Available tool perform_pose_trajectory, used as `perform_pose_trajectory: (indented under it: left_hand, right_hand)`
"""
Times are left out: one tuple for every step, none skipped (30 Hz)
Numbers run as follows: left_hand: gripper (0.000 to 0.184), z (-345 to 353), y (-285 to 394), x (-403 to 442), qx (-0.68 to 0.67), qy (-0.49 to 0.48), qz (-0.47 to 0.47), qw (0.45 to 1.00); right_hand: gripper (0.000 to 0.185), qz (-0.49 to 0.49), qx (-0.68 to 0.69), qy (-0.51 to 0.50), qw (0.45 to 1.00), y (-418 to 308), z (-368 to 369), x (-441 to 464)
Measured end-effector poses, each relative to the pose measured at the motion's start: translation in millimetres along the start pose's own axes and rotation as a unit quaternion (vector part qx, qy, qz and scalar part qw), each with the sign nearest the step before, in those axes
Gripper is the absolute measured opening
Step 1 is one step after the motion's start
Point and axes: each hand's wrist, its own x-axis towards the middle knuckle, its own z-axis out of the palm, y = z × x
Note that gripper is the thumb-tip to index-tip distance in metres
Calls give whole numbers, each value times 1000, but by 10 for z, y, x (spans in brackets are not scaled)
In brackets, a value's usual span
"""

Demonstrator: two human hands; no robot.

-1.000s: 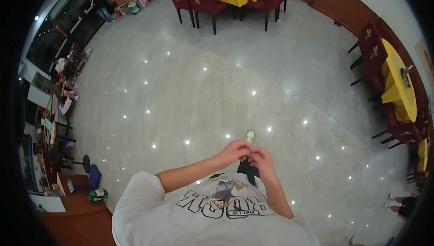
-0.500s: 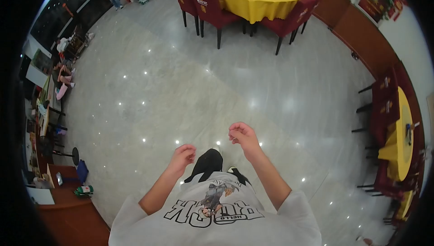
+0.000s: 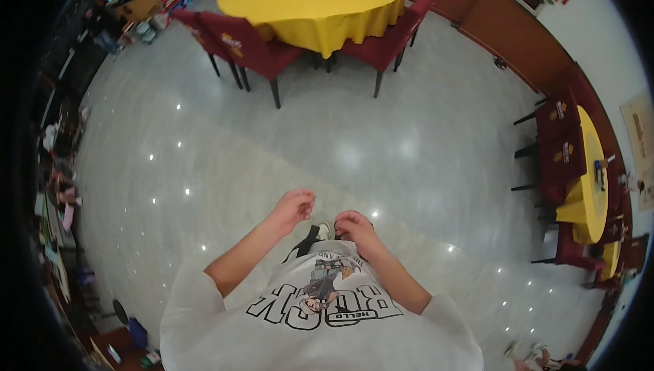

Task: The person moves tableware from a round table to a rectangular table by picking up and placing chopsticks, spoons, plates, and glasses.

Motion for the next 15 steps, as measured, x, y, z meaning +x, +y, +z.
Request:
perform_pose_trajectory:
  left_hand:
    - [8, 130, 284, 173, 35, -25, -1, 999]
    - [8, 261, 514, 329, 44, -28, -4, 999]
    - [8, 393, 724, 495, 101, -51, 27, 993]
    - [7, 496, 914, 718, 157, -72, 62, 983]
    - [7, 571, 1013, 942, 161, -71, 64, 982]
    - [8, 631, 1079, 1166, 137, -92, 75, 984]
    - [8, 657, 1168, 1392, 114, -113, 86, 983]
    - [8, 643, 1209, 1625, 116, -112, 88, 983]
    - [8, 619, 1161, 1828, -3, -104, 42, 994]
    - [9, 634, 1213, 1971, -122, -93, -5, 988]
    - [9, 584, 1334, 2122, -115, -91, -7, 989]
    - [9, 479, 1507, 2245, -107, -61, -42, 991]
    - [9, 381, 1632, 2320, -106, -27, -83, 990]
    - [9, 288, 1709, 2388, -110, -14, -99, 989]
    - [9, 211, 1842, 2462, -55, 8, -69, 996]
  right_hand:
    - [10, -21, 27, 31, 999, -172, -69, 120]
    - [11, -40, 53, 61, 996, -316, -136, 235]
    - [10, -54, 76, 79, 993, -481, -187, 352]
    - [10, -59, 79, 77, 992, -647, -254, 550]
    - [8, -62, 97, 97, 989, -792, -326, 744]
    - [7, -62, 114, 116, 985, -933, -396, 940]
    - [5, -54, 127, 109, 985, -1088, -458, 1167]
    - [5, -56, 128, 106, 985, -1261, -505, 1383]
    - [5, -49, 137, 106, 984, -1444, -537, 1549]
    - [5, -42, 148, 106, 983, -1654, -574, 1731]
    - [5, -43, 155, 104, 982, -1891, -631, 1964]
    - [5, -53, 129, 85, 987, -2102, -694, 2232]
    - [4, -53, 102, 70, 991, -2219, -730, 2432]
    - [4, -60, 92, 60, 992, -2330, -768, 2681]
    - [3, -67, 82, 51, 993, -2481, -794, 2929]
